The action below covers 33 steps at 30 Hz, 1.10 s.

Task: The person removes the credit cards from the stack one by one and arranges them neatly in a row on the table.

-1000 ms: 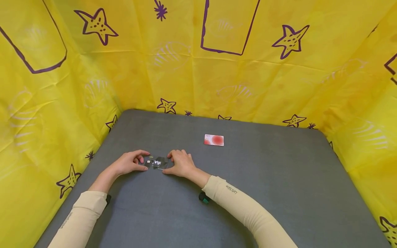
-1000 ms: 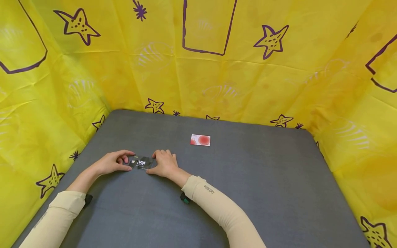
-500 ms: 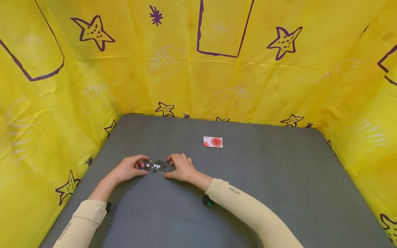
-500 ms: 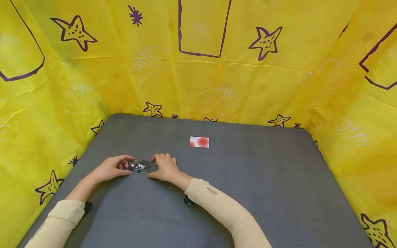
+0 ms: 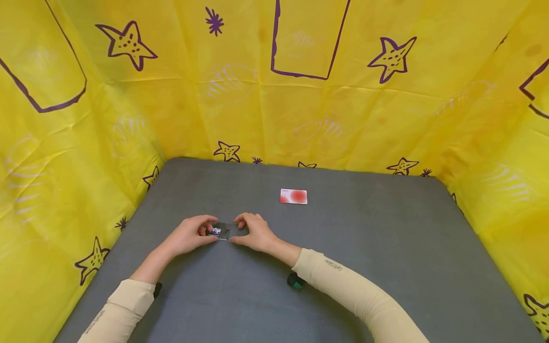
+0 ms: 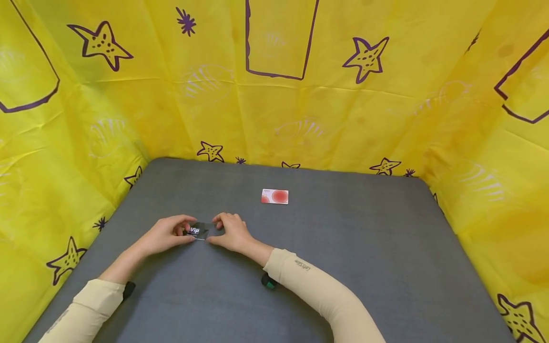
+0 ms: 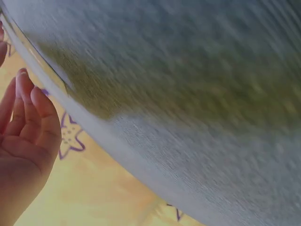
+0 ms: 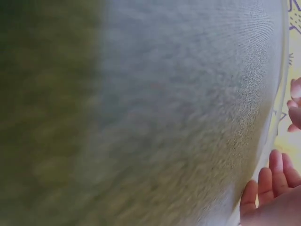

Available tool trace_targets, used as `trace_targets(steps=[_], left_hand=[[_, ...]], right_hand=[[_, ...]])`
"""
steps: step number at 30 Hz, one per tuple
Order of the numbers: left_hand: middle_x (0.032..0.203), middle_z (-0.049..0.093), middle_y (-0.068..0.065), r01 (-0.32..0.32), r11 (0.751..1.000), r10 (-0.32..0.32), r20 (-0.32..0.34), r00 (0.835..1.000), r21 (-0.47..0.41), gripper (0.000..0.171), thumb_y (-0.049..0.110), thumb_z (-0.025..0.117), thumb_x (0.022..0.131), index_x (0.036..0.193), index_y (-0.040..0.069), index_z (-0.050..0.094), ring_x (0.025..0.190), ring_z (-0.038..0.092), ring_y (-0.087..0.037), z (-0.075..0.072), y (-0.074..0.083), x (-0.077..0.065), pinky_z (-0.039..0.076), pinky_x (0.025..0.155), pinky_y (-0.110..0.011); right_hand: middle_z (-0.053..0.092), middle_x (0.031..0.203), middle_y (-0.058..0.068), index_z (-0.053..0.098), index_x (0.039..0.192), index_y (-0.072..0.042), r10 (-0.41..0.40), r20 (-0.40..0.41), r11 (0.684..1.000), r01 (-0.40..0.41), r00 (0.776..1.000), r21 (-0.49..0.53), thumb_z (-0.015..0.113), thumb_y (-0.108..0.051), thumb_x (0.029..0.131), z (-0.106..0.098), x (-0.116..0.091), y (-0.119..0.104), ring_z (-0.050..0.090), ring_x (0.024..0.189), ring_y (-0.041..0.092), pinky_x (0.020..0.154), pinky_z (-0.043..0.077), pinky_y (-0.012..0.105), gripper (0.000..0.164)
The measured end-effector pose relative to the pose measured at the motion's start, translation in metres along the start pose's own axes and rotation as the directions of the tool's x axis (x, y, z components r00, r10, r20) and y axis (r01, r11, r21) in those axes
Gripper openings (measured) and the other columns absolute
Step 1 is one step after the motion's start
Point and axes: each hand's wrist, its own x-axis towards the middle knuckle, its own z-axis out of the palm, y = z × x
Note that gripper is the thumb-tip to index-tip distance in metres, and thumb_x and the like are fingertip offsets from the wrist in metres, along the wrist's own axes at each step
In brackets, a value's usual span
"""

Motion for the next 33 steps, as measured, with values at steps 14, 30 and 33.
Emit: trace_targets(steps=[14,30,33], left_hand=[[0.087,0.061,-0.002,-0.06,0.995,0.056,-0.048,0.997,-0.076,0.031,0.009,0.079,0.081,0.108,0.002,0.066,0.071,0.054,-0.011,0.028,0.028,0.012,0.044,0.062,-0.026],[0.086,0.063,-0.003,-0.062,0.992,0.057,-0.047,0.997,-0.107,0.032,0.011,0.079,0.08,0.108,0.002,0.066,0.069,0.054,-0.009,0.043,0.053,0.031,0.044,0.061,-0.026],[0.087,0.063,-0.003,-0.059,0.992,0.055,-0.041,0.998,-0.112,0.032,0.012,0.079,0.08,0.108,0.002,0.066,0.069,0.055,-0.01,0.045,0.057,0.034,0.044,0.061,-0.026]], right_hand=[[0.065,0.099,0.005,0.062,0.116,-0.007,-0.02,-0.015,0.996,0.022,1.0,0.084,0.08,-0.023,0.081,-0.02,-0.021,0.015,0.053,0.089,0.021,0.08,0.039,0.028,0.042],[0.063,0.097,0.005,0.063,0.114,-0.007,0.032,-0.056,0.987,-0.023,0.998,0.159,0.08,-0.022,0.081,-0.04,-0.041,0.037,0.054,0.085,0.019,0.074,0.043,0.024,0.04],[0.064,0.096,0.005,0.063,0.113,-0.007,0.041,-0.069,0.985,-0.029,0.997,0.172,0.08,-0.021,0.081,-0.043,-0.043,0.041,0.054,0.084,0.019,0.073,0.044,0.024,0.039]])
